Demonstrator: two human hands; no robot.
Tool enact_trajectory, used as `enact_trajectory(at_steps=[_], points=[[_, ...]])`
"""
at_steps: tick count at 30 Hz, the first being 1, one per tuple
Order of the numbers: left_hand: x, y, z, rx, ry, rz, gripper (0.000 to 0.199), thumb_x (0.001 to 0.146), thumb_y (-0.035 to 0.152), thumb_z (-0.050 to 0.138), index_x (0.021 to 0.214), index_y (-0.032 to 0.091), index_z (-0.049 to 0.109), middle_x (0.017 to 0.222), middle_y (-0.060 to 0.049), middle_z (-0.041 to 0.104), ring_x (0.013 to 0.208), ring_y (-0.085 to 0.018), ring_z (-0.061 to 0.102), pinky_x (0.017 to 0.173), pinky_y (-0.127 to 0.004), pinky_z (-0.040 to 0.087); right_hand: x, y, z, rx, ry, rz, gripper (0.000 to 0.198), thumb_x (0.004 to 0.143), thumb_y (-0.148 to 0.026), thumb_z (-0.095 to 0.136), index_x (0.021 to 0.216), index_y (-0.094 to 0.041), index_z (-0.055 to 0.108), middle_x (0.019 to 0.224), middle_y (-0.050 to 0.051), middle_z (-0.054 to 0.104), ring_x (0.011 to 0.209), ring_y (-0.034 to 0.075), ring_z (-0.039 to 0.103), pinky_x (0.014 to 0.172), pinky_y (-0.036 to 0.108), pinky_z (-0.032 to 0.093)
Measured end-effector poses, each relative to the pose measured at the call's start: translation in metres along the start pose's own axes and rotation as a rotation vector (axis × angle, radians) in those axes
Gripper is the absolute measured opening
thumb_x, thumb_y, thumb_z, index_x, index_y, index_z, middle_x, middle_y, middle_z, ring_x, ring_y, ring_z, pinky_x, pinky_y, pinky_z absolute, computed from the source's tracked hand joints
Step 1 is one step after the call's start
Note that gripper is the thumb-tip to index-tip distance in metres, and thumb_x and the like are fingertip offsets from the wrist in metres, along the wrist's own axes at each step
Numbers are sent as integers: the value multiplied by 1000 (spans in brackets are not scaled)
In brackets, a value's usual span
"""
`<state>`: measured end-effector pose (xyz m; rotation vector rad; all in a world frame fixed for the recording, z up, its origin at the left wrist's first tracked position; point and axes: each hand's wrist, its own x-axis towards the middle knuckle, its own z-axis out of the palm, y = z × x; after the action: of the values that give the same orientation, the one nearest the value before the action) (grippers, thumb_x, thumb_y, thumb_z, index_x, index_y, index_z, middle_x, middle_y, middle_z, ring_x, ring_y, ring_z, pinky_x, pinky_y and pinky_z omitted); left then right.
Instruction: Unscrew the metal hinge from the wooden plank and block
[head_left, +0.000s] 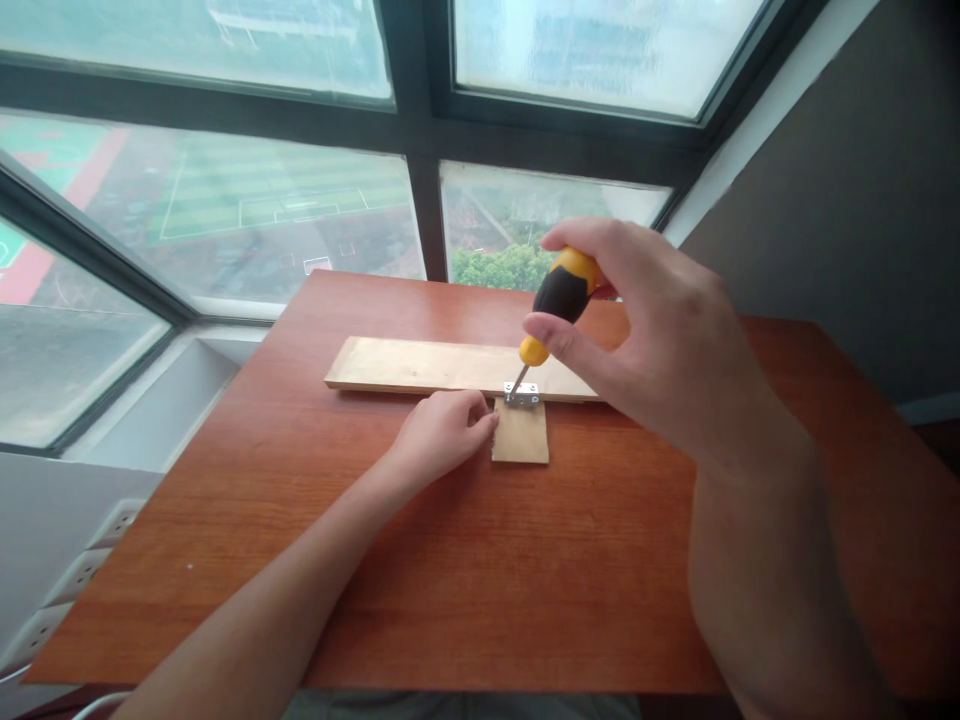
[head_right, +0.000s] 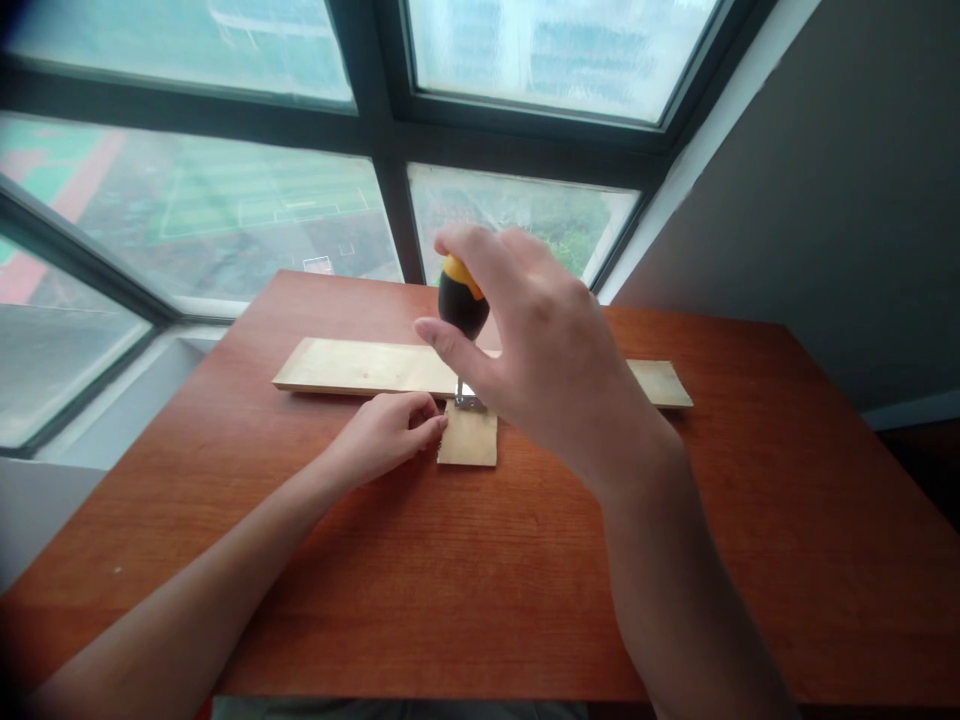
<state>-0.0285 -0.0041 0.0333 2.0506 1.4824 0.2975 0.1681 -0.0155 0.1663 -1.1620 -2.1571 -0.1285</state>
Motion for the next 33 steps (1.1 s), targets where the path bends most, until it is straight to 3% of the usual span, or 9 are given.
enact_trajectory(at_steps=[4,8,13,15,22,27,33], points=[[1,1,-1,-11,-7,-7,26,84,43,52,75,22,63,79,-3,69,71,-18,60,57,-26,36,1,1,0,0,33,42,28,87,-24,56,115,-24,59,95,4,66,87,21,62,80,38,50],[1,1,-1,-15,-16,-12,26,84,43,52,75,21,63,77,-2,69,70,-18,60,57,-25,36,1,-3,-1,56,-7,21,37,84,-11,50,118,-24,55,107,4,65,92,20,61,84,36,49],[1,-1,1,-18,-8,-1,25,85,42,52,74,22,63,79,-2,69,69,-17,59,58,-26,37,1,-3,7,-87,11,124,32,89,-30,52,120,-23,52,102,6,64,84,23,61,71,38,50],[1,-1,1,-14,-7,3,25,85,42,52,74,22,62,78,-2,69,69,-17,59,58,-26,36,1,-2,9,-130,14,147,30,89,-30,50,119,-22,54,97,6,64,80,23,61,70,38,50],[1,-1,1,1,-3,10,26,85,42,51,72,22,62,76,-2,68,68,-17,59,57,-26,34,-1,-8,4,46,-43,11,45,81,-12,51,125,-19,46,119,9,59,102,22,57,86,36,49],[1,1,0,-2,-6,6,26,85,43,51,74,22,63,77,-2,69,69,-18,59,57,-25,35,1,-5,8,-72,28,111,24,89,-29,52,113,-24,55,104,7,63,90,24,61,74,38,51],[2,0,1,4,-16,-3,26,85,44,51,75,22,63,79,-3,69,71,-18,59,58,-25,36,-1,-5,0,5,-52,31,41,82,-12,48,121,-25,48,113,5,61,92,20,59,80,35,50]])
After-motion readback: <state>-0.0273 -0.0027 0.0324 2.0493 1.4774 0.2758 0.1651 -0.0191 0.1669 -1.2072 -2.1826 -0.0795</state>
